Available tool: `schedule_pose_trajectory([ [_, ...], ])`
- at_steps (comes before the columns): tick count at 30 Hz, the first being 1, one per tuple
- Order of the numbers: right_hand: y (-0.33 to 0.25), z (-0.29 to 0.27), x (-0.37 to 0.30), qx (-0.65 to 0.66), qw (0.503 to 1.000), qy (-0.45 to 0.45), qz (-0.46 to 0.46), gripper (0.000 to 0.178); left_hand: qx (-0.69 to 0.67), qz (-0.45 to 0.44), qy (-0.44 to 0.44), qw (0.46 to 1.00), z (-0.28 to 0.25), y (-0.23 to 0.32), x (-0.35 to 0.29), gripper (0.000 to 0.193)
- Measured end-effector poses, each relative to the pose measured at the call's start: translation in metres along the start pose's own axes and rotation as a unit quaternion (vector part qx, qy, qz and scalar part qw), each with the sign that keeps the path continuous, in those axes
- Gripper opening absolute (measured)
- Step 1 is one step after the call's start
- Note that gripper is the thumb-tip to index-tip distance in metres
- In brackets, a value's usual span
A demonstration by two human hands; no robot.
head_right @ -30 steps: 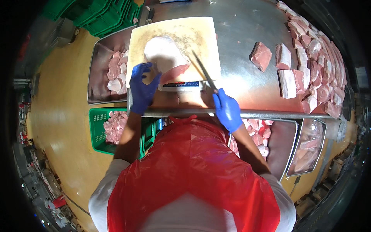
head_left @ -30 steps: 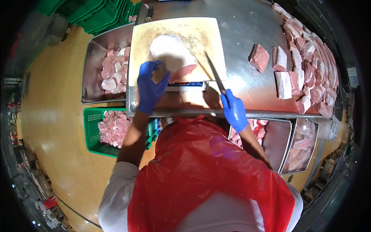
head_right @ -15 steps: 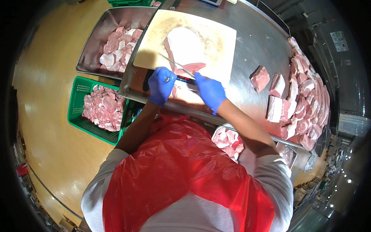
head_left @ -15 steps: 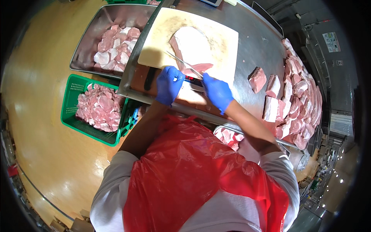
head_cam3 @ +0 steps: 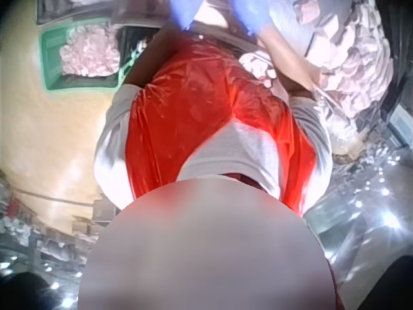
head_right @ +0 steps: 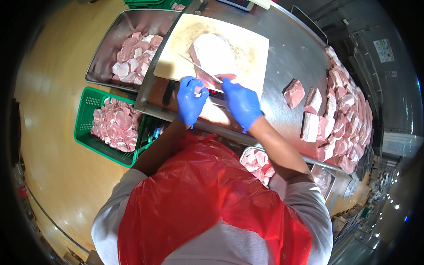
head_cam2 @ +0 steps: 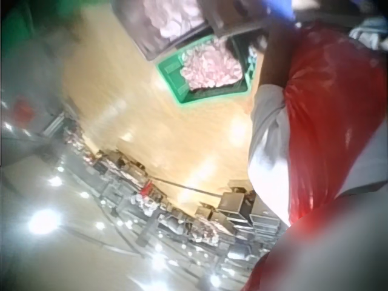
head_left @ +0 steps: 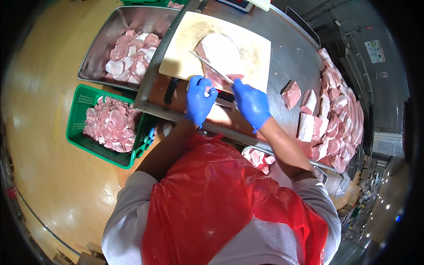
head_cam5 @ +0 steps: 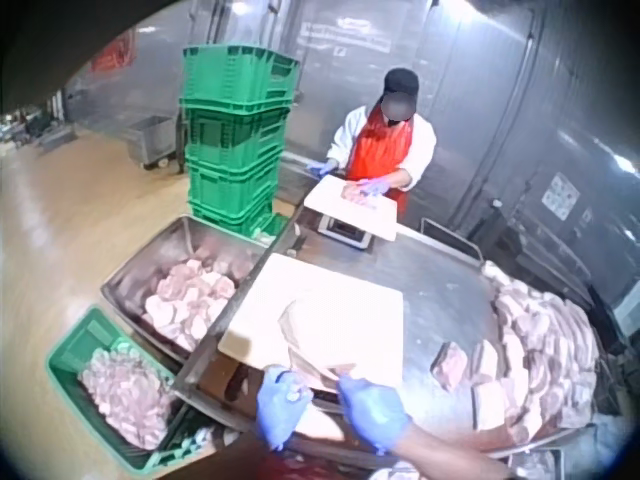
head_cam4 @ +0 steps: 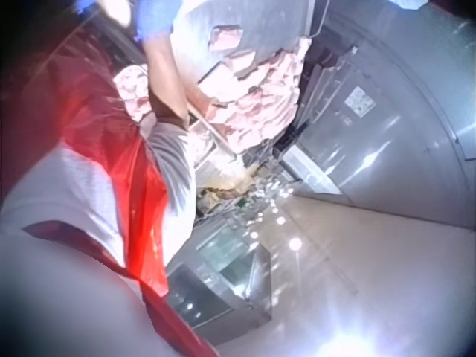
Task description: The person cuts large pieces of raw meat into smaller portions using a knife on a cutting board. The cut pieces are placed into a green basket and a metal tray. The person wears blue gloves and a red apron while working at a stainless steel table.
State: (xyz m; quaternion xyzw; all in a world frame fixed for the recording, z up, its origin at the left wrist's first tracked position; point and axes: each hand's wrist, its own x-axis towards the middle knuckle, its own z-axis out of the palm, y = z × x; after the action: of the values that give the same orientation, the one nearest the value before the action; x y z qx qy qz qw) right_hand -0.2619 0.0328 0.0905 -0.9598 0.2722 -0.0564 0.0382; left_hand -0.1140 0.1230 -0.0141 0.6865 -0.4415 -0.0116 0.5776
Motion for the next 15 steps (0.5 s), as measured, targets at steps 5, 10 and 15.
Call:
schedule_pose_trajectory([
  [5,-0.001,0.014,0.007,-0.017,0.993,-0.108,0.040,0.025,-0.034,-0.068,-0.026,0.997,-0.016,-0.010,-0.010,0.018],
  [10,0.073,-0.031,-0.067,-0.079,0.973,-0.215,0.041,0.030,0.132,-0.046,0.015,0.990,-0.064,-0.050,-0.035,0.024],
  [15,0.103,-0.029,-0.133,0.067,0.986,-0.024,0.150,0.015,0.323,-0.160,-0.012,0.933,-0.208,-0.136,-0.082,0.038],
])
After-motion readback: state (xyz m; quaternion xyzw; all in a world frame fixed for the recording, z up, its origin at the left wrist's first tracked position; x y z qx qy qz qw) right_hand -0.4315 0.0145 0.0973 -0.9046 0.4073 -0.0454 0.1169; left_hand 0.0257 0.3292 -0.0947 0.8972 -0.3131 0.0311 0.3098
